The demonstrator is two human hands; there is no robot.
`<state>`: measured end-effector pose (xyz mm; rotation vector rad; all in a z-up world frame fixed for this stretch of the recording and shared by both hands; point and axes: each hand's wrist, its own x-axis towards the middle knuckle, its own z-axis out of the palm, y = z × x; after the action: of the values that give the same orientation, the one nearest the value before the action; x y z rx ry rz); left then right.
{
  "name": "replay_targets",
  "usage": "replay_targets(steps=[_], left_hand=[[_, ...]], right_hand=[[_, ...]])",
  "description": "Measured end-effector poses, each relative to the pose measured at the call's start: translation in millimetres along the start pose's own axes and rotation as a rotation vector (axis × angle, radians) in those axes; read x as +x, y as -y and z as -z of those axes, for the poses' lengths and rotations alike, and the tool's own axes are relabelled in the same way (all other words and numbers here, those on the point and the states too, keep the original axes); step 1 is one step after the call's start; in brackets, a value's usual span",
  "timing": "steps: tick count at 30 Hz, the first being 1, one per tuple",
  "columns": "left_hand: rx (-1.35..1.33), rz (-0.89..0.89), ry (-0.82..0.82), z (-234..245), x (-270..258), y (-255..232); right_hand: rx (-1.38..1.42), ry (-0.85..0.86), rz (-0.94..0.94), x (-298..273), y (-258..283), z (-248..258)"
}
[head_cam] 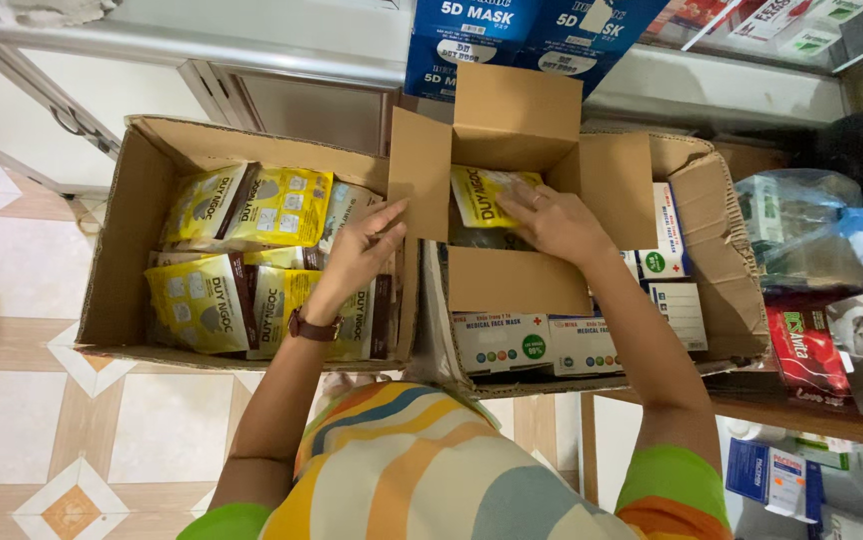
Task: The person organizes medical supplies by arranging individually wrapped syringes into a white box and placing a document on top. They then move to another area and transfer yellow packages of face masks from one cardboard box to another.
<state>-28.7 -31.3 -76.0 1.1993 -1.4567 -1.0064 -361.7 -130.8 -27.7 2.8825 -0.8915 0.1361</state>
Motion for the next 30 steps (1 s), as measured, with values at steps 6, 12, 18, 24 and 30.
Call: replay_targets(steps=[6,12,18,24,30], left_hand=[[0.001,0.004,0.003,-1.2,1.2,3.9],[0.085,-0.083,-0.028,-2.7,-1.3,8.9],[-0.252,-0.022,-0.068,4.7,-12.9,5.5],[-0.095,0.198,-0.332,62.0,-24.3,72.8],[0.413,0.306,-0.398,81.2,-66.3,161.5]], right_hand=[[0.402,0.210,-0.243,4.1,-9.4,-7.7],[0.610,0.544,-0.394,10.1,-11.3,-43.5],[0.598,0.572,-0.453,11.4,-4.3,-27.5],[0.512,0.158,-0.268,3.3,59.5,25.7],[0.428,-0.252,-0.392,16.3,145.3,36.4]])
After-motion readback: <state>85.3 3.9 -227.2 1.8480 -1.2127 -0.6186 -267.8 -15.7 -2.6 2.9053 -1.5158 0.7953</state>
